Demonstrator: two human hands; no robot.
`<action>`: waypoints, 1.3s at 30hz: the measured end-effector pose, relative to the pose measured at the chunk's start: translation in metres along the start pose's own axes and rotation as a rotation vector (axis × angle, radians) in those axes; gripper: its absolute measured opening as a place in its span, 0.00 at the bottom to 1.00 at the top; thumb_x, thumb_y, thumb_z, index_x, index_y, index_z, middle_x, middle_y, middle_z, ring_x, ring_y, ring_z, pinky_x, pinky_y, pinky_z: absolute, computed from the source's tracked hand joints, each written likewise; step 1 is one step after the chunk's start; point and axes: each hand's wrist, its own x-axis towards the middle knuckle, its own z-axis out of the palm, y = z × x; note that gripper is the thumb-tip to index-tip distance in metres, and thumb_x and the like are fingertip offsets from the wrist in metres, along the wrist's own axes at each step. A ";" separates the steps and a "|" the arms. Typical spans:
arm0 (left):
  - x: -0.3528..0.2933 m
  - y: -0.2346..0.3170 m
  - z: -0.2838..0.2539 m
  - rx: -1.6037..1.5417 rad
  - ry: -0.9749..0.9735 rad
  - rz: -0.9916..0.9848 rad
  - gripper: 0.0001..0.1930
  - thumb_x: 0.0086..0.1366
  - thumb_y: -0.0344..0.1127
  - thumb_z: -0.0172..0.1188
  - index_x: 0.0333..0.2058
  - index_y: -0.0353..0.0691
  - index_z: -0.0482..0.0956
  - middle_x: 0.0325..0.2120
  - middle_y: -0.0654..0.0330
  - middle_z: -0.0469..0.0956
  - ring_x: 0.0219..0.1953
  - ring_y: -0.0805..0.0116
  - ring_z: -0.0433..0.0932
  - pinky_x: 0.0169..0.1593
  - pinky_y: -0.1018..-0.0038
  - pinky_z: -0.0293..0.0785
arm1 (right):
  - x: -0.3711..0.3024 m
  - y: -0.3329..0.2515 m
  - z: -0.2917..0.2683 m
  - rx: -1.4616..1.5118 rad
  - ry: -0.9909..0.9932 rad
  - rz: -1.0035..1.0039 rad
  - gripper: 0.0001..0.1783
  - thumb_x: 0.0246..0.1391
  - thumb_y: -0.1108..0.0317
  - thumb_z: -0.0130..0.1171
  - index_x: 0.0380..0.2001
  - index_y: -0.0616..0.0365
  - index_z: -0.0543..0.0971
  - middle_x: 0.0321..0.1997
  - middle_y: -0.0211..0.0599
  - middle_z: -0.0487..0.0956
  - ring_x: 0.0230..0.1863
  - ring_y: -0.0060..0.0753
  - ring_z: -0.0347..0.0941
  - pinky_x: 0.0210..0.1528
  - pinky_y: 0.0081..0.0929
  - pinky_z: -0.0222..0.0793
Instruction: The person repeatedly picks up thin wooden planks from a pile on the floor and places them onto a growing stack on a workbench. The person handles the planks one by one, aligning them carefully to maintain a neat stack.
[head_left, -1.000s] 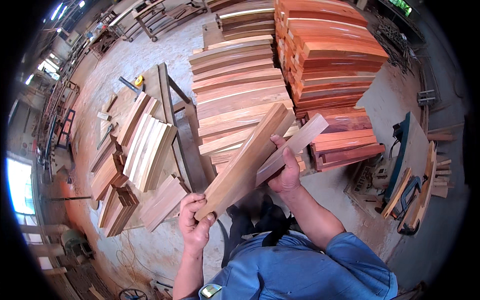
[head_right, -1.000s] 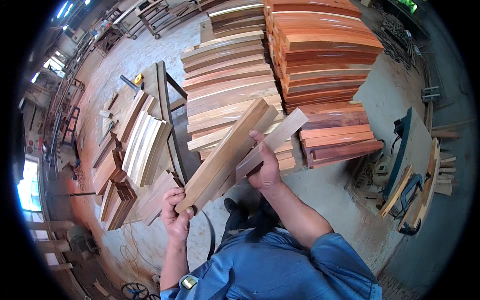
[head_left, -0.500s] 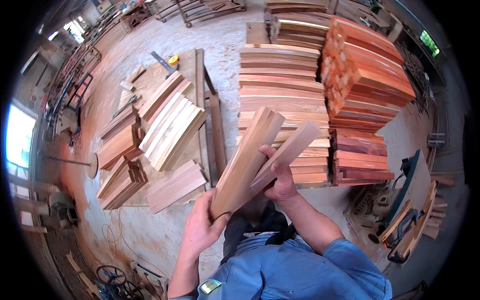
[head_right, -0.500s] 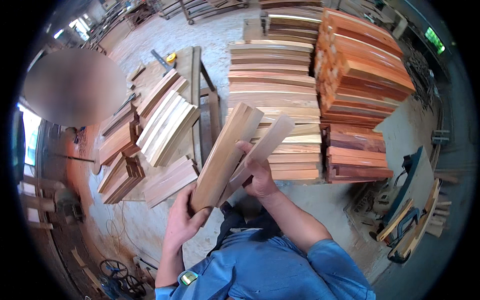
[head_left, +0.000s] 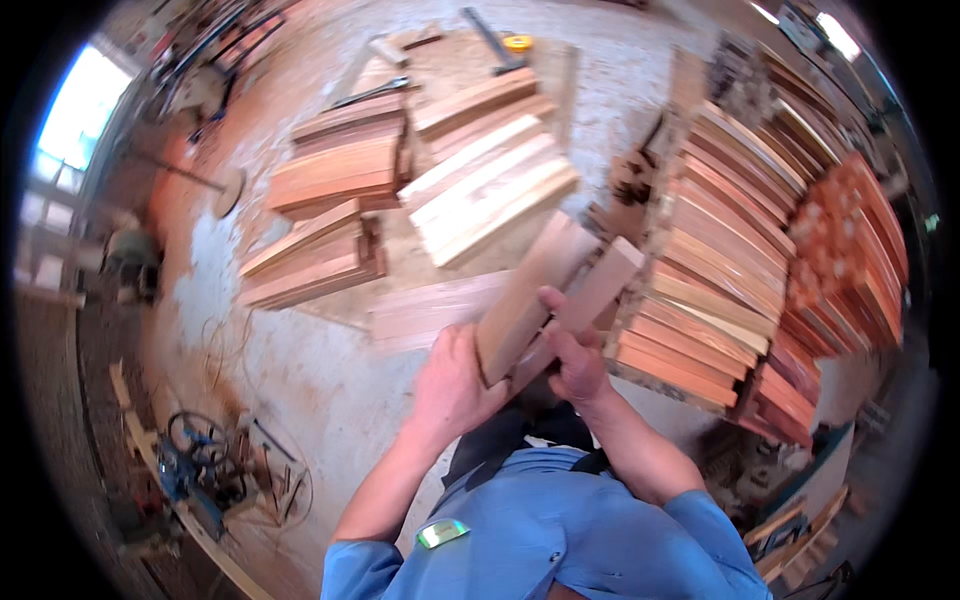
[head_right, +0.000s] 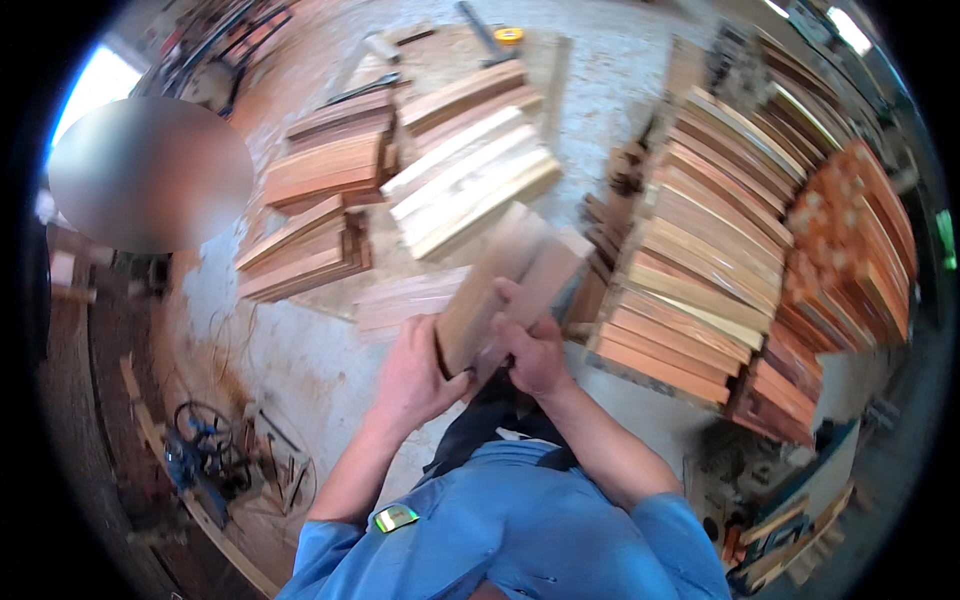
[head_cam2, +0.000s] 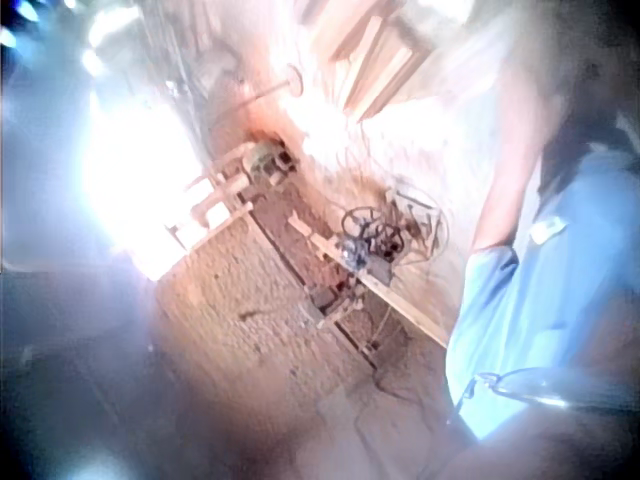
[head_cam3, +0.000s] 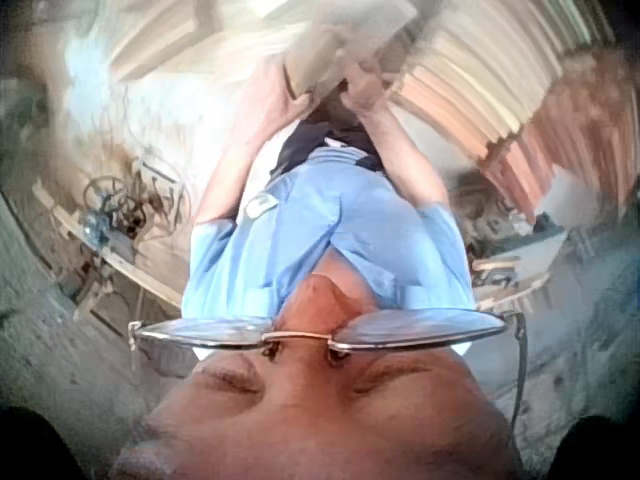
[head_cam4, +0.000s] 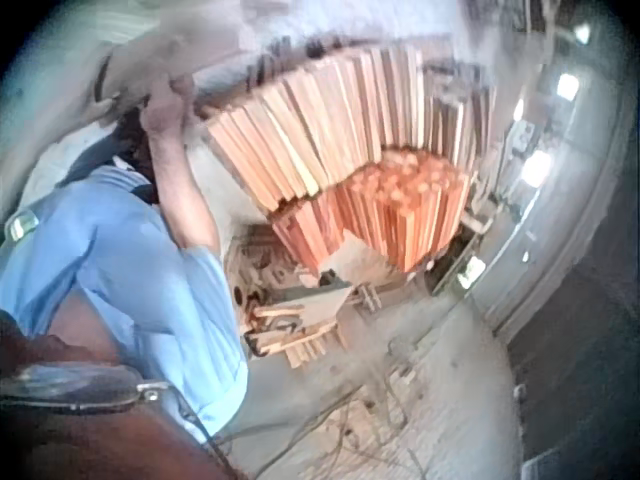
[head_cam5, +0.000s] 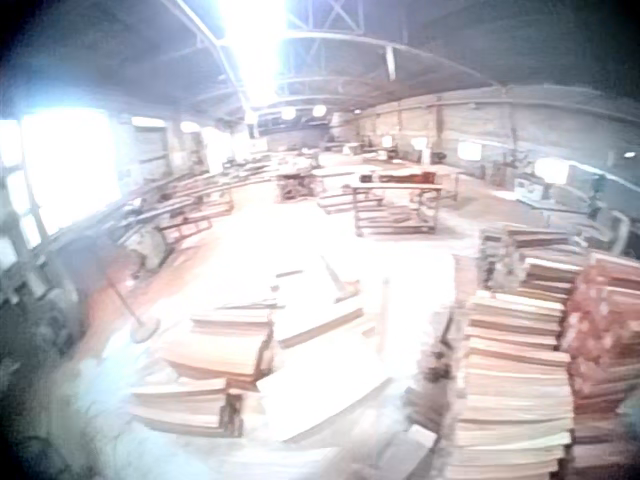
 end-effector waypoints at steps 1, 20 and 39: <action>0.000 -0.016 0.001 0.032 0.048 0.020 0.38 0.44 0.36 0.68 0.56 0.32 0.64 0.46 0.41 0.71 0.49 0.42 0.72 0.51 0.56 0.73 | 0.006 0.009 0.009 0.015 -0.014 0.002 0.29 0.59 0.70 0.55 0.64 0.62 0.66 0.50 0.35 0.74 0.50 0.28 0.70 0.54 0.28 0.66; 0.048 -0.296 -0.187 0.381 0.177 0.088 0.32 0.40 0.30 0.62 0.51 0.34 0.72 0.43 0.47 0.74 0.48 0.45 0.69 0.56 0.57 0.67 | 0.043 0.001 0.015 -0.028 0.060 -0.047 0.27 0.61 0.54 0.59 0.60 0.53 0.68 0.62 0.37 0.68 0.57 0.39 0.71 0.47 0.40 0.80; 0.114 -0.339 -0.201 0.558 -0.071 0.073 0.52 0.44 0.41 0.72 0.67 0.35 0.54 0.63 0.42 0.59 0.65 0.42 0.58 0.68 0.57 0.57 | 0.020 0.011 -0.002 -0.073 0.227 -0.095 0.22 0.66 0.52 0.51 0.60 0.45 0.70 0.58 0.33 0.72 0.51 0.31 0.72 0.44 0.35 0.76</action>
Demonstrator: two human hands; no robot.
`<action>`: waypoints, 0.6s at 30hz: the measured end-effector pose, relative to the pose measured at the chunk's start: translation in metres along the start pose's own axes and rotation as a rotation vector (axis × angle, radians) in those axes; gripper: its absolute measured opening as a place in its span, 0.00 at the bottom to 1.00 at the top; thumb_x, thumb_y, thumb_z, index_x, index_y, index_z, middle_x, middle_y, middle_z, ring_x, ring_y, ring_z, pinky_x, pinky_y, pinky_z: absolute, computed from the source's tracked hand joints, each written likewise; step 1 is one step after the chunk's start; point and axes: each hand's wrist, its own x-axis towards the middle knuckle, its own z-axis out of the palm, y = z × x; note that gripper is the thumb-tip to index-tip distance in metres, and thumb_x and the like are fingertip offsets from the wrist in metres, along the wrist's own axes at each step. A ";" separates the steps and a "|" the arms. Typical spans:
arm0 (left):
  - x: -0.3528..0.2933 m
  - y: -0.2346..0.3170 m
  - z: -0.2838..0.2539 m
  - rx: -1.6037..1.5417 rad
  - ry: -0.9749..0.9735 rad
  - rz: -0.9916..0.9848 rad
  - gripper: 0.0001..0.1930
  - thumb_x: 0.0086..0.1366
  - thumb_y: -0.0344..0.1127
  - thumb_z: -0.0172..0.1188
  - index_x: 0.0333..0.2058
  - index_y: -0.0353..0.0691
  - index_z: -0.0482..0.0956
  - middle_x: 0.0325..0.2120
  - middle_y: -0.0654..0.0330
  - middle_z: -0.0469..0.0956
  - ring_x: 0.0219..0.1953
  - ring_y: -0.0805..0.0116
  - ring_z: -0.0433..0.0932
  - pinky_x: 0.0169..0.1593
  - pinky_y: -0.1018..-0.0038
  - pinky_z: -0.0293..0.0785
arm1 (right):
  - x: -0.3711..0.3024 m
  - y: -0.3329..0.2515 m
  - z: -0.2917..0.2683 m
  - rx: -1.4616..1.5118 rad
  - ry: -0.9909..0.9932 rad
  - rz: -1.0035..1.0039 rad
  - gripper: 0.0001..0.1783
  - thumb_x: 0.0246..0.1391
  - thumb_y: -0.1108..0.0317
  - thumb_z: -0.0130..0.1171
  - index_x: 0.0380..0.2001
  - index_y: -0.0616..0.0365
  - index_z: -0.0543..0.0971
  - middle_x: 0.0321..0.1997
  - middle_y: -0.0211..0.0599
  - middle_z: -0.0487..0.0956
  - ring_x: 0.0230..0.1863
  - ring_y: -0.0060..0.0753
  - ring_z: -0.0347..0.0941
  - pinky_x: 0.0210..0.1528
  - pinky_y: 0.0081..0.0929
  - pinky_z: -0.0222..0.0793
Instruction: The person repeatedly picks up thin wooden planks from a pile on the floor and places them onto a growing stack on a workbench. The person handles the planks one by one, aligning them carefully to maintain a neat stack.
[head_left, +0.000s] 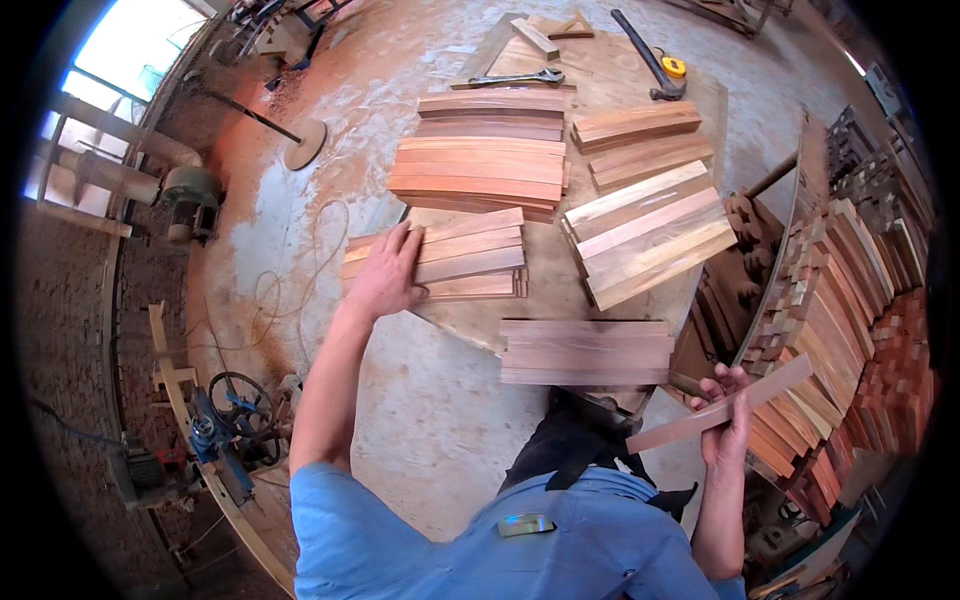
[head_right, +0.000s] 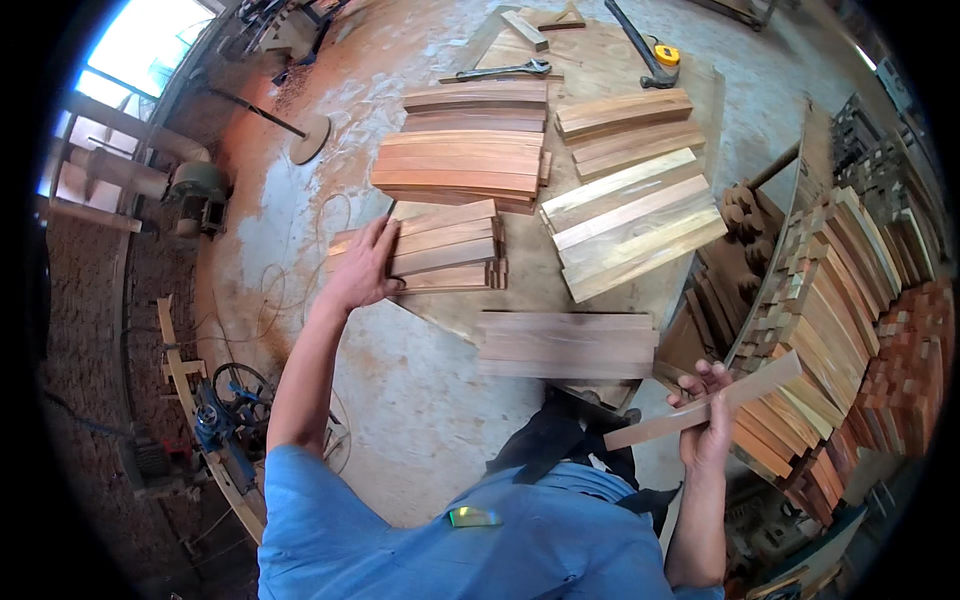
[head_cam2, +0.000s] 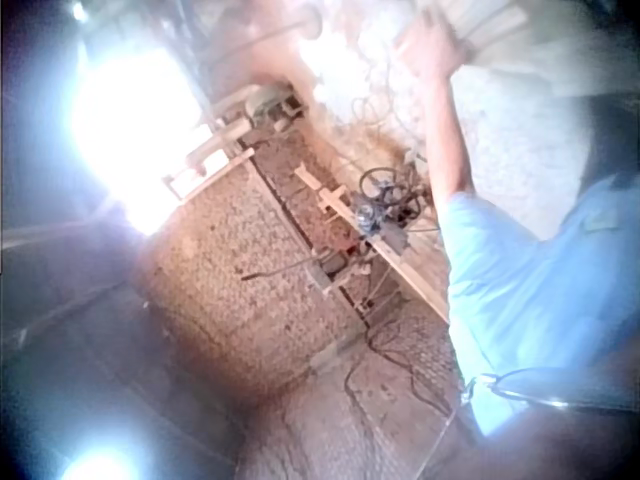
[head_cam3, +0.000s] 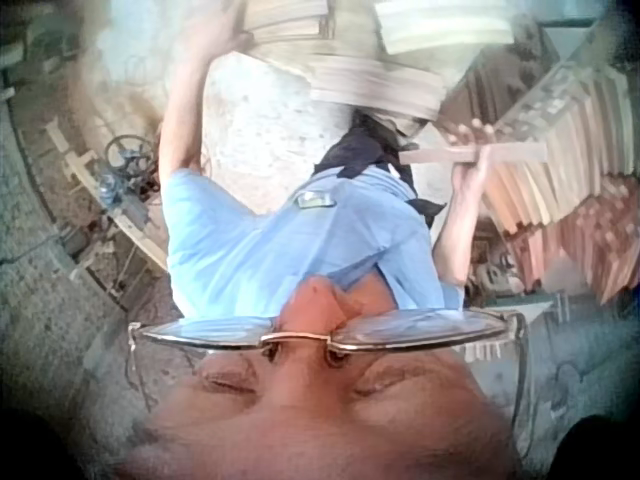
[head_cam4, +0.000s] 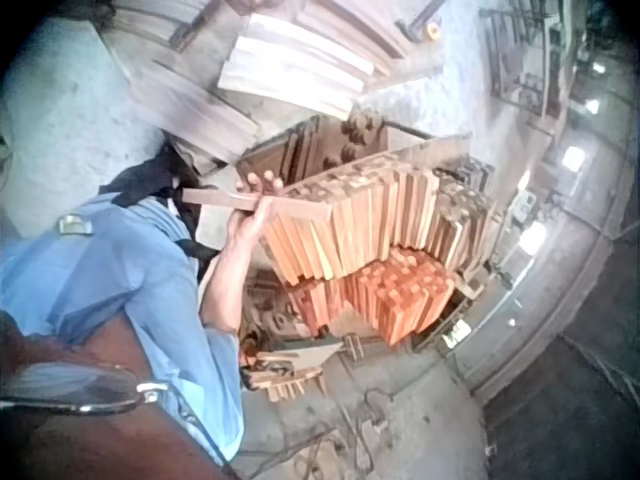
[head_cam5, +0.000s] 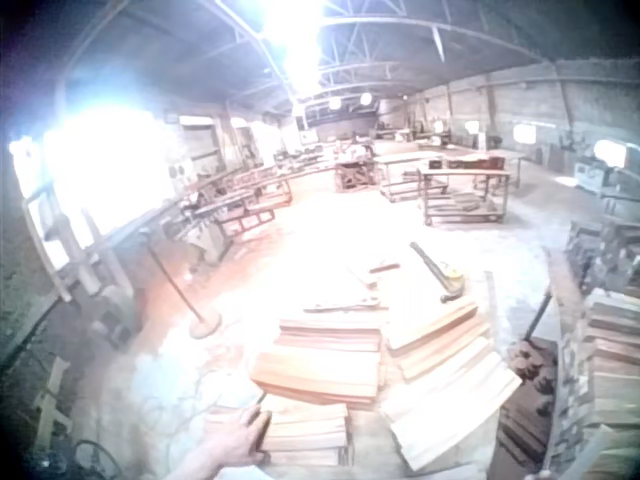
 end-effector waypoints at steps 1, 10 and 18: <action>0.005 -0.001 0.000 0.019 -0.006 0.001 0.53 0.44 0.41 0.72 0.66 0.34 0.54 0.64 0.41 0.58 0.66 0.41 0.58 0.69 0.57 0.57 | 0.001 0.001 0.001 0.007 -0.008 0.001 0.22 0.66 0.52 0.51 0.60 0.45 0.70 0.57 0.34 0.72 0.51 0.31 0.72 0.44 0.35 0.76; 0.037 -0.014 -0.006 -0.064 -0.163 0.024 0.44 0.42 0.38 0.69 0.59 0.33 0.62 0.54 0.44 0.69 0.58 0.46 0.67 0.63 0.61 0.64 | -0.005 -0.006 -0.006 0.044 0.076 -0.009 0.21 0.66 0.53 0.53 0.57 0.49 0.70 0.54 0.37 0.72 0.48 0.34 0.74 0.45 0.37 0.75; 0.046 -0.035 -0.014 -0.030 -0.194 0.168 0.47 0.35 0.41 0.76 0.56 0.33 0.64 0.49 0.44 0.71 0.55 0.45 0.69 0.60 0.60 0.66 | -0.010 -0.007 -0.026 0.066 0.190 -0.011 0.20 0.66 0.52 0.51 0.57 0.46 0.69 0.50 0.39 0.74 0.43 0.35 0.74 0.44 0.39 0.75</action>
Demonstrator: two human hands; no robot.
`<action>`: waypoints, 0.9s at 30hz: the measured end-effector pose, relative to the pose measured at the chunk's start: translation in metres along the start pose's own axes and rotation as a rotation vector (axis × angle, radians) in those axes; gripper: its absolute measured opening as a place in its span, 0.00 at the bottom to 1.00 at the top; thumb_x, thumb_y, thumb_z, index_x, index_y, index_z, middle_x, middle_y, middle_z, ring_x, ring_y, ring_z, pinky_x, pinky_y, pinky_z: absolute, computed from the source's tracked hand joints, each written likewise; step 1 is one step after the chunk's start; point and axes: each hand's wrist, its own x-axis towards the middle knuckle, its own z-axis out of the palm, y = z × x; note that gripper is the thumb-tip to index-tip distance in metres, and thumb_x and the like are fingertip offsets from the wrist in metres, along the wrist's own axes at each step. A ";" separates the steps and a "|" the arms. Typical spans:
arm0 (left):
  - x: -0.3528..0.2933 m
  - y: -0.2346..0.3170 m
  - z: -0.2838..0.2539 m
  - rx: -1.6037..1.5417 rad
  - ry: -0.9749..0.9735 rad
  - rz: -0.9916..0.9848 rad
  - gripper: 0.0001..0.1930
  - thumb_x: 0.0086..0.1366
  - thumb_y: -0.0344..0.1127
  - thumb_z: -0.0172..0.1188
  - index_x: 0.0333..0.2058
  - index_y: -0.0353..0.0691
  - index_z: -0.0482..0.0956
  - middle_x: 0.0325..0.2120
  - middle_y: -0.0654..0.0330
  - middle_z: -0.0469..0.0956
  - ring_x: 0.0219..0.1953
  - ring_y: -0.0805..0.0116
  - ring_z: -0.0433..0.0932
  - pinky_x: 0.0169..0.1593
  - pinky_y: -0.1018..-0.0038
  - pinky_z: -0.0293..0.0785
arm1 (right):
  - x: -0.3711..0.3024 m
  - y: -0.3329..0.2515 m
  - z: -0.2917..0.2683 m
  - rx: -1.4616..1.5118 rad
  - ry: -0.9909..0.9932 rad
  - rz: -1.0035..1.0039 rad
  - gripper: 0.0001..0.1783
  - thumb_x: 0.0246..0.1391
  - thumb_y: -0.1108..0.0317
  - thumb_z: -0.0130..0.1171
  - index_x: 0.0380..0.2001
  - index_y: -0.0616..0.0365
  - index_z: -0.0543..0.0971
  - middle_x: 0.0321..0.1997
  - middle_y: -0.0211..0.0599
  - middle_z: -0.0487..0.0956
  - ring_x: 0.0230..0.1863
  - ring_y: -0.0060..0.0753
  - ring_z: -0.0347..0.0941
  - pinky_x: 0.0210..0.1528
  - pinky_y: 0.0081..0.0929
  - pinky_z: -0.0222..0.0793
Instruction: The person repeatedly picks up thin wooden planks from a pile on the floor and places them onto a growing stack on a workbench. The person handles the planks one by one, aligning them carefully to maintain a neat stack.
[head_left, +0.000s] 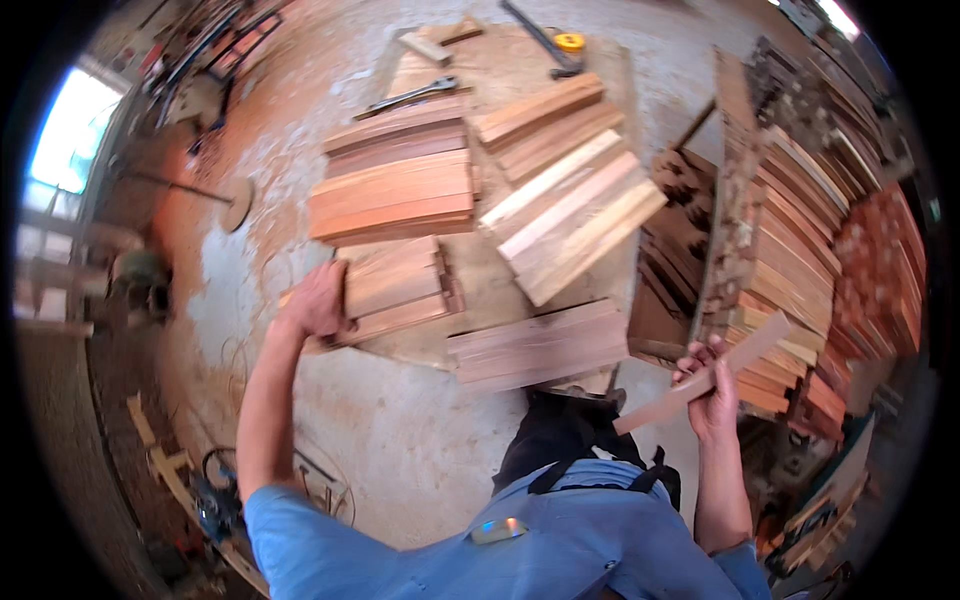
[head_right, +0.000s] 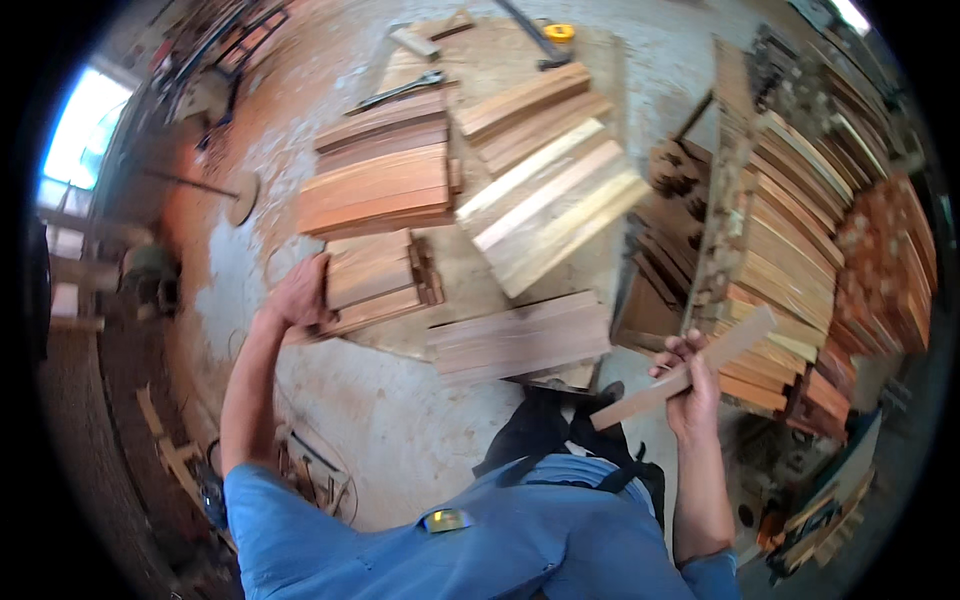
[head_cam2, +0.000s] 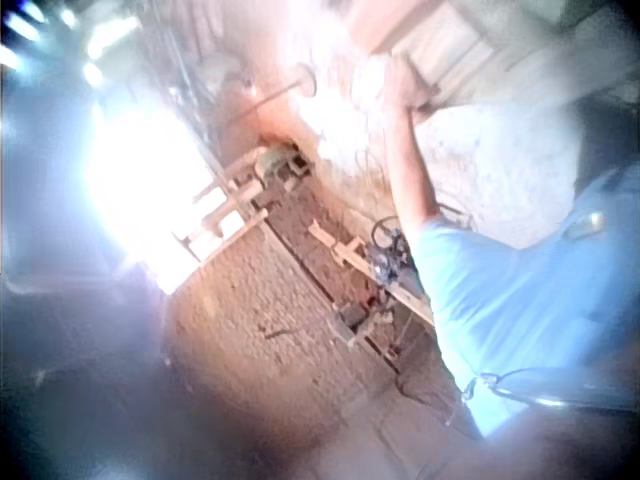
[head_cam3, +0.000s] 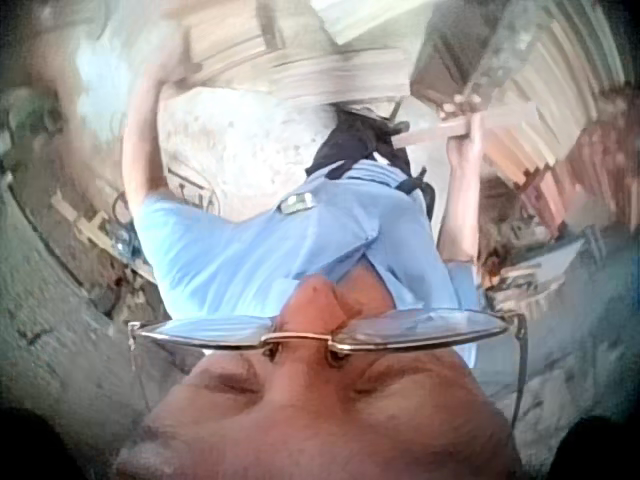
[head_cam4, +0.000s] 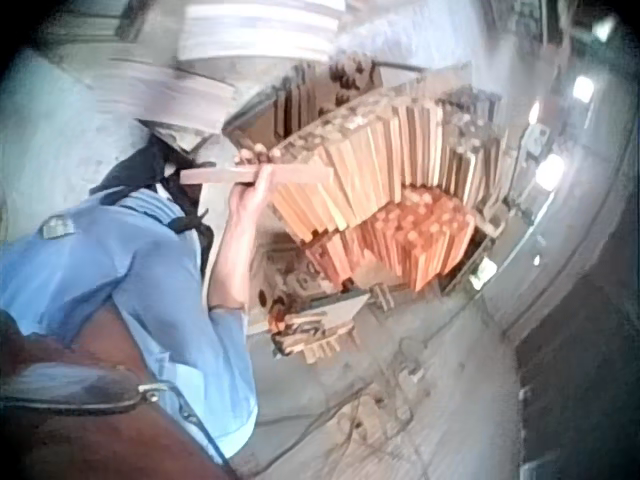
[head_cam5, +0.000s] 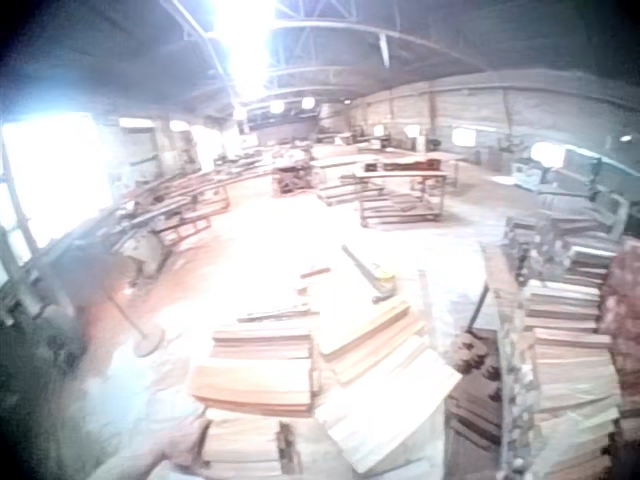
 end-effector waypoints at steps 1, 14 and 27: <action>0.005 0.001 -0.004 -0.005 -0.058 -0.039 0.46 0.35 0.41 0.76 0.55 0.32 0.65 0.47 0.43 0.72 0.53 0.44 0.70 0.58 0.59 0.67 | 0.002 0.000 -0.006 0.018 0.007 0.019 0.20 0.66 0.53 0.52 0.57 0.46 0.69 0.49 0.39 0.74 0.43 0.35 0.74 0.44 0.39 0.75; 0.008 -0.007 0.020 -0.091 -0.055 0.038 0.58 0.30 0.35 0.72 0.64 0.31 0.54 0.57 0.40 0.64 0.61 0.38 0.62 0.65 0.53 0.58 | -0.026 -0.067 -0.063 0.074 0.325 -0.112 0.18 0.64 0.61 0.54 0.54 0.52 0.66 0.39 0.39 0.78 0.36 0.36 0.78 0.41 0.38 0.78; 0.042 0.249 -0.020 -0.389 0.308 0.115 0.39 0.53 0.19 0.61 0.65 0.36 0.60 0.58 0.49 0.69 0.57 0.54 0.71 0.60 0.64 0.68 | -0.024 -0.074 -0.174 0.352 0.573 -0.126 0.13 0.63 0.54 0.56 0.39 0.50 0.72 0.27 0.33 0.73 0.28 0.36 0.73 0.36 0.42 0.75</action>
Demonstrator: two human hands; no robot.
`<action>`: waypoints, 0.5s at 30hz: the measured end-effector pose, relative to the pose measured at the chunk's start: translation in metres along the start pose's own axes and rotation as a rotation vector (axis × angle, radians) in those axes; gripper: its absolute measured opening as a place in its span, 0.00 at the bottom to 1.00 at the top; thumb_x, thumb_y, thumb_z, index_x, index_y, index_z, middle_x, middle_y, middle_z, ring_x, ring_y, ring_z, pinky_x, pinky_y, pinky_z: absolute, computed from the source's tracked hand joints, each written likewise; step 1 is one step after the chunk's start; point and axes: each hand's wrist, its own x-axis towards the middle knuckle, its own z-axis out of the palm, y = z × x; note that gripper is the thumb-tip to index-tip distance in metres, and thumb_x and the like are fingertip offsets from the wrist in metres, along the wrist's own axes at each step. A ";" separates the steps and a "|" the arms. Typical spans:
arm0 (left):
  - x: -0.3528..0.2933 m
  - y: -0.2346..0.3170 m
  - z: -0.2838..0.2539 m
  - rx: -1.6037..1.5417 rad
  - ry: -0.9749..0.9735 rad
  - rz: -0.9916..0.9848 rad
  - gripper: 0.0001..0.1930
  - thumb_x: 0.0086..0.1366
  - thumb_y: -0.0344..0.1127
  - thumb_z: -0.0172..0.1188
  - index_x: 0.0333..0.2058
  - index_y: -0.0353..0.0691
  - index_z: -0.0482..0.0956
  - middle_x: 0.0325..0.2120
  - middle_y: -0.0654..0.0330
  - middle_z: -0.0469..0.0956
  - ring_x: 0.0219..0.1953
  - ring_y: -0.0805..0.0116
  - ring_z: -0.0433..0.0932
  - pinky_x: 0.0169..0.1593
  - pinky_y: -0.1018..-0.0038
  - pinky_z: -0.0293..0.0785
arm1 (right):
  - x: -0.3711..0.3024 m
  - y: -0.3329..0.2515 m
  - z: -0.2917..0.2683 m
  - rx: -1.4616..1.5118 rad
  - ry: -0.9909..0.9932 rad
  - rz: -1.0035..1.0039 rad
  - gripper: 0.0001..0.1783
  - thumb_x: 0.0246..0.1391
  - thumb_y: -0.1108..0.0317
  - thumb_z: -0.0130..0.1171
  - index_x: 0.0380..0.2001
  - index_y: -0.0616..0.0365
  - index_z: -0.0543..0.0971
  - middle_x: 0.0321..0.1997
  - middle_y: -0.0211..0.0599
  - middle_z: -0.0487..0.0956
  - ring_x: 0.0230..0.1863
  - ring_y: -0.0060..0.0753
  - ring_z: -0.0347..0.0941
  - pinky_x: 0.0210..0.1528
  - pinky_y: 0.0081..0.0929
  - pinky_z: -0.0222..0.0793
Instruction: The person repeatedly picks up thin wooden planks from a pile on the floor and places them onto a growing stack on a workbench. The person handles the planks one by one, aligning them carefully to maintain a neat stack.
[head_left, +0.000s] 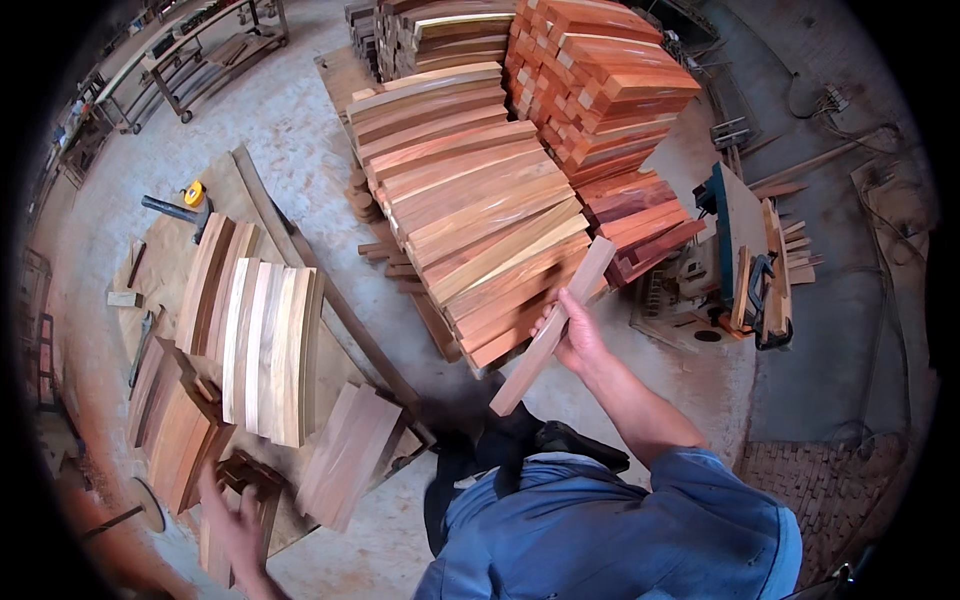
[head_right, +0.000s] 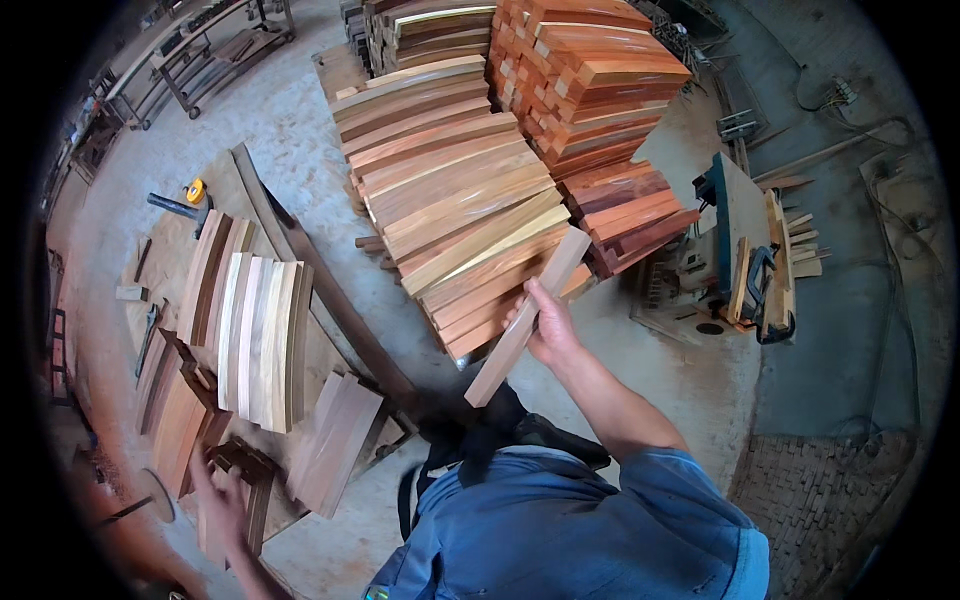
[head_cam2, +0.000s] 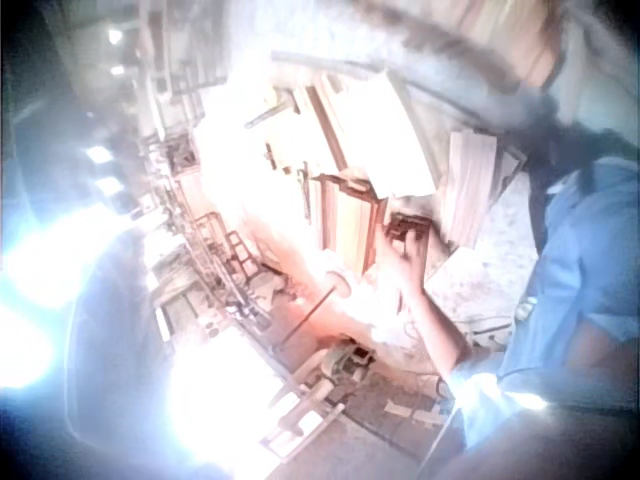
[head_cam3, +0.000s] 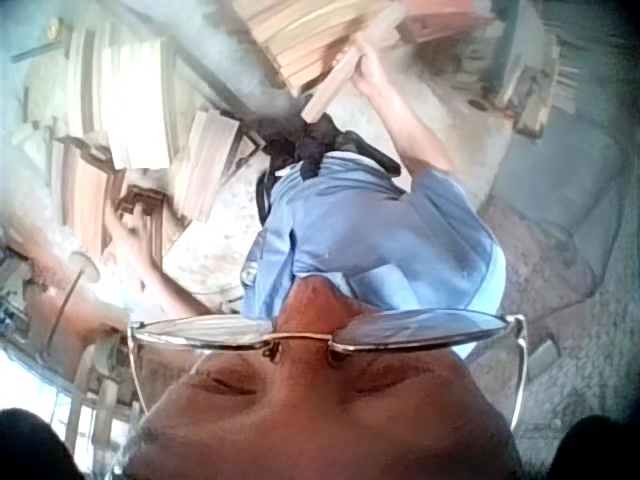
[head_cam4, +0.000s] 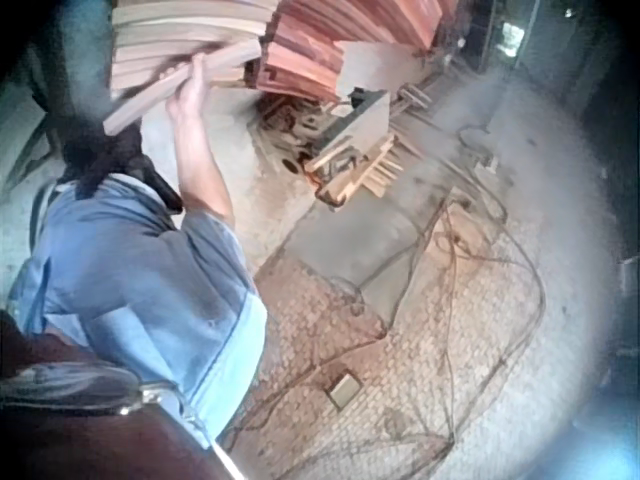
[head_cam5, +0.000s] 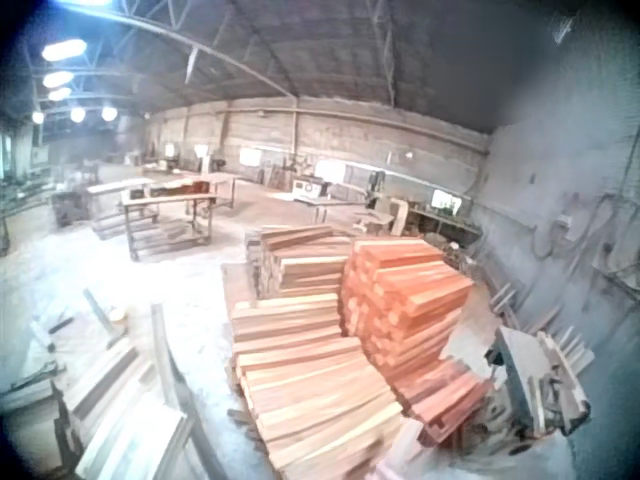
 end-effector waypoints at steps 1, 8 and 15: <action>0.020 0.052 0.011 -0.047 -0.102 0.060 0.34 0.54 0.20 0.62 0.61 0.34 0.66 0.52 0.50 0.72 0.52 0.56 0.74 0.54 0.66 0.72 | 0.005 -0.002 -0.003 -0.003 -0.008 0.015 0.13 0.64 0.53 0.55 0.40 0.50 0.72 0.27 0.33 0.73 0.29 0.36 0.74 0.36 0.43 0.75; 0.115 0.209 0.189 -0.333 -0.168 0.190 0.21 0.59 0.29 0.64 0.52 0.34 0.75 0.45 0.48 0.78 0.44 0.55 0.79 0.49 0.67 0.75 | 0.016 -0.045 -0.024 -0.018 -0.044 -0.018 0.13 0.61 0.57 0.60 0.37 0.53 0.70 0.26 0.33 0.72 0.27 0.34 0.73 0.33 0.37 0.74; 0.178 0.260 0.300 -0.448 -0.232 -0.211 0.21 0.67 0.41 0.59 0.50 0.29 0.77 0.31 0.57 0.80 0.34 0.70 0.78 0.41 0.73 0.73 | 0.026 -0.097 -0.080 -0.088 -0.038 -0.060 0.16 0.63 0.60 0.58 0.46 0.57 0.69 0.30 0.33 0.72 0.29 0.31 0.74 0.34 0.33 0.74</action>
